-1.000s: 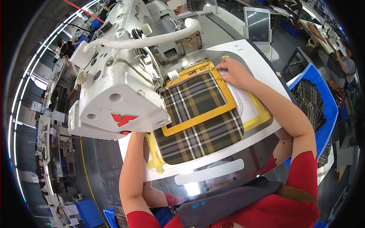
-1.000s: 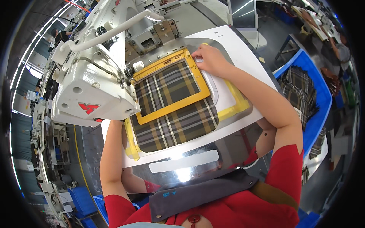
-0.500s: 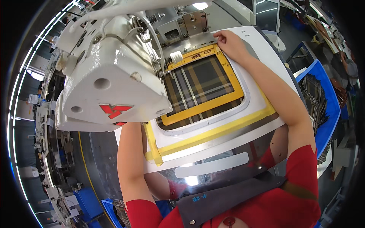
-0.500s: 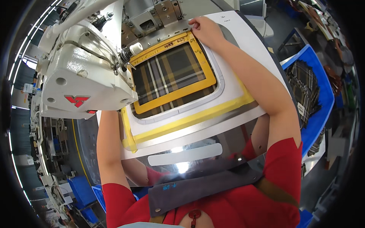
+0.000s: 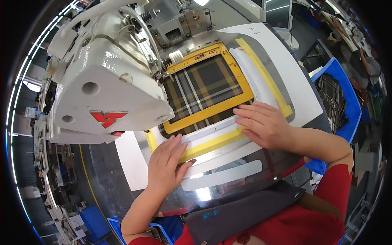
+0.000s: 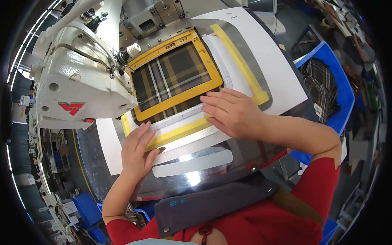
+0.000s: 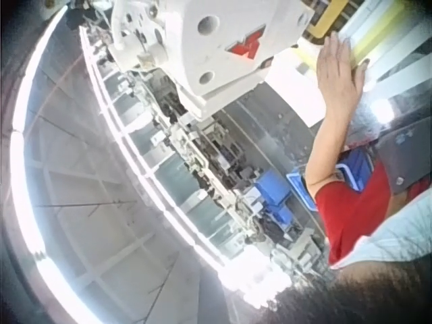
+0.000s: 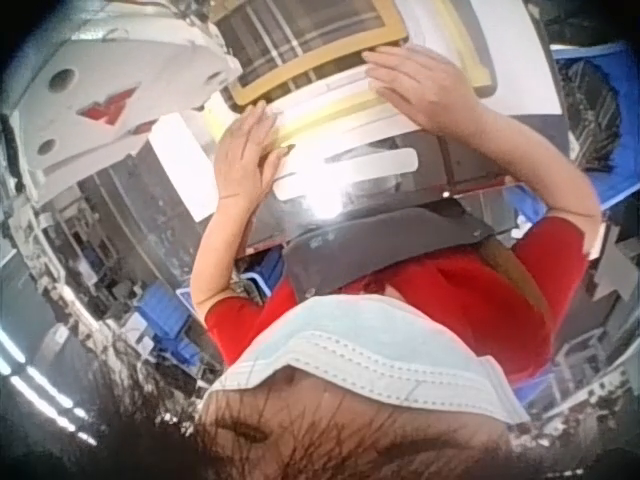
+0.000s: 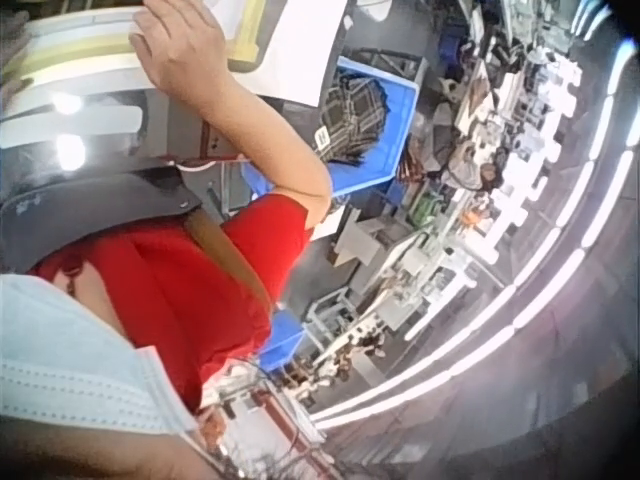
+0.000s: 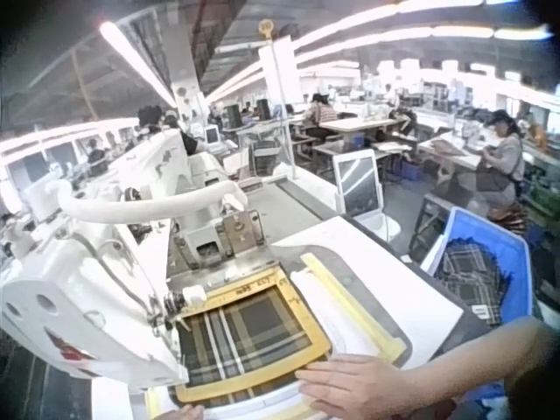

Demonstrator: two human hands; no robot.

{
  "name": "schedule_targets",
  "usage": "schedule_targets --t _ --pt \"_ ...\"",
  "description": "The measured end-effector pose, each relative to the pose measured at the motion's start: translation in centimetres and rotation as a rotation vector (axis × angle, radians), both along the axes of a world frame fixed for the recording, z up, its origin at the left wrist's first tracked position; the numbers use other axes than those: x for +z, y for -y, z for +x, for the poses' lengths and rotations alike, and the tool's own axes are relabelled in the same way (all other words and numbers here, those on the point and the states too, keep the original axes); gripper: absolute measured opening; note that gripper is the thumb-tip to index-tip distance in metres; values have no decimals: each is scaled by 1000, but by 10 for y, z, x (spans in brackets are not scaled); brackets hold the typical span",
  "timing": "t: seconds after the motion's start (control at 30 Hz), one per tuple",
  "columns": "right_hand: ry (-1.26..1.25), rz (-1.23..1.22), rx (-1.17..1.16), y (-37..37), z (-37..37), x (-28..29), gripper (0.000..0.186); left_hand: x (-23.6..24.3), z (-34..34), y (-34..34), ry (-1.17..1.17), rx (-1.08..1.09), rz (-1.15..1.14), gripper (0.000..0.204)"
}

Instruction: The recorder is operating an automated sewing or branding machine, placing pieces of patterned fabric into a frame for processing.

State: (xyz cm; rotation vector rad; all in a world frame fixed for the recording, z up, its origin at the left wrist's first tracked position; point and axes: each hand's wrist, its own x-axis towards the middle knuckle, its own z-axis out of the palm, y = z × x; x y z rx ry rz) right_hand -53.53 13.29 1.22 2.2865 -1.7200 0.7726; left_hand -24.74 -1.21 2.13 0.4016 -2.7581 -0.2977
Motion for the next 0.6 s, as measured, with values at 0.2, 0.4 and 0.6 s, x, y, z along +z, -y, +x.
schedule_targets --t 0.2,0.4,0.6 --pt "-63 -3 -33 -2 1 -10 24 -2 -4 2 114 23 16 61" --pt "-114 12 -51 -3 1 -6 23 0 -6 2 73 7 28 55" --pt "-118 12 -71 -3 0 -3 23 -4 -10 3 26 -14 68 48"
